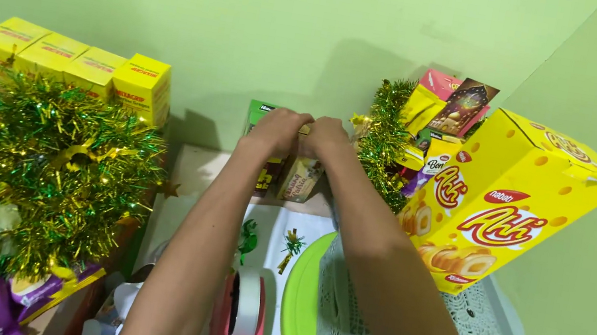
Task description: Arranging various snack boxes and drink cartons into a plastic basket to create a gift hamper
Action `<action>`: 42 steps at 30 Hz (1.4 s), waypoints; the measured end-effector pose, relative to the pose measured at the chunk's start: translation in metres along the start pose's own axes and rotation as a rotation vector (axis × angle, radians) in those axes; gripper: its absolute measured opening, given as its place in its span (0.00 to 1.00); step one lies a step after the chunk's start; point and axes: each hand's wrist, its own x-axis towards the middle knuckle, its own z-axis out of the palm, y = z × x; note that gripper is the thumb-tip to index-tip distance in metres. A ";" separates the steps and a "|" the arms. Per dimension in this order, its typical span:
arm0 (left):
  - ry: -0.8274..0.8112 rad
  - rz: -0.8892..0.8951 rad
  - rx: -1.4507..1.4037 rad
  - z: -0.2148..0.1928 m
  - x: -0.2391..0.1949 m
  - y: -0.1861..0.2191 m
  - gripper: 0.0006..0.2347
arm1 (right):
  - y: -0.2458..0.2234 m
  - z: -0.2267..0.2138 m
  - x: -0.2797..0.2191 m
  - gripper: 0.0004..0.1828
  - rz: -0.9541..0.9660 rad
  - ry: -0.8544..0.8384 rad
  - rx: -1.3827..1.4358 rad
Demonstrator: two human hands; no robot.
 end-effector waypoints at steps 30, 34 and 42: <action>-0.024 0.016 -0.072 0.006 0.036 0.012 0.22 | 0.020 -0.027 -0.038 0.30 0.082 -0.119 -0.035; -0.004 -0.068 -0.212 -0.044 0.038 0.030 0.22 | 0.010 -0.048 -0.045 0.27 0.047 -0.036 0.058; 0.241 -0.177 -0.333 -0.147 0.015 0.069 0.22 | -0.040 -0.144 -0.153 0.27 -0.075 0.067 0.226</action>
